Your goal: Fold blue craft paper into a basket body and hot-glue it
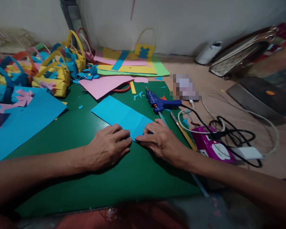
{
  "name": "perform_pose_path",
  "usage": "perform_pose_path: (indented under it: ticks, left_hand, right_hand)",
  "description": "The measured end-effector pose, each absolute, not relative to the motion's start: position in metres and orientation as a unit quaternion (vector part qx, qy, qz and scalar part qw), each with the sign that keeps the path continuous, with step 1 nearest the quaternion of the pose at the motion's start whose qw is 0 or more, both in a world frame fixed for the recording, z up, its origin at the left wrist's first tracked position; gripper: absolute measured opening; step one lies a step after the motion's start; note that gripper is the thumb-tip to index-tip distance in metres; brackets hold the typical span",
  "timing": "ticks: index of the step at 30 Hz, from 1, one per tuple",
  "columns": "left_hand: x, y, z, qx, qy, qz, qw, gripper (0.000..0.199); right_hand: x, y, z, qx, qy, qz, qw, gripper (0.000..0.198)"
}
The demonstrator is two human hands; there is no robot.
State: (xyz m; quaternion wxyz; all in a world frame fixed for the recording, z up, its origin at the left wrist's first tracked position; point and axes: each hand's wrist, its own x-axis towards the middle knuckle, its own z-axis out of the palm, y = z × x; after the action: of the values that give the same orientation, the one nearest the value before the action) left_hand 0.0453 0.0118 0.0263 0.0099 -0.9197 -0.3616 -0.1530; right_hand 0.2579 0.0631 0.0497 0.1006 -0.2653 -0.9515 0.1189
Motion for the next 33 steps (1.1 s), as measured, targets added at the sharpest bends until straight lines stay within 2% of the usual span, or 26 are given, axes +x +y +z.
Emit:
perform_pose_path:
  ticks: [7,11,15,22,33]
  left_hand:
    - [0.046,0.012,0.027,-0.918,-0.368,-0.145,0.012,0.024]
    - [0.048,0.011,0.029,-0.916,-0.380,-0.127,0.011,0.024]
    - [0.047,0.010,0.029,-0.916,-0.383,-0.118,0.000,0.027]
    - [0.043,0.008,0.023,-0.916,-0.368,-0.161,0.007,0.024]
    - [0.044,0.006,0.023,-0.916,-0.360,-0.178,0.017,0.025]
  right_hand:
    - [0.255,0.068,0.050,-0.266,-0.950,0.137,0.092,0.027]
    - [0.249,0.070,0.057,-0.309,-0.933,0.177,0.056,0.021]
    - [0.243,0.071,0.063,-0.347,-0.917,0.192,0.032,0.024]
    - [0.239,0.076,0.060,-0.387,-0.913,0.128,0.021,0.025]
    - [0.239,0.078,0.051,-0.360,-0.930,0.058,0.045,0.023]
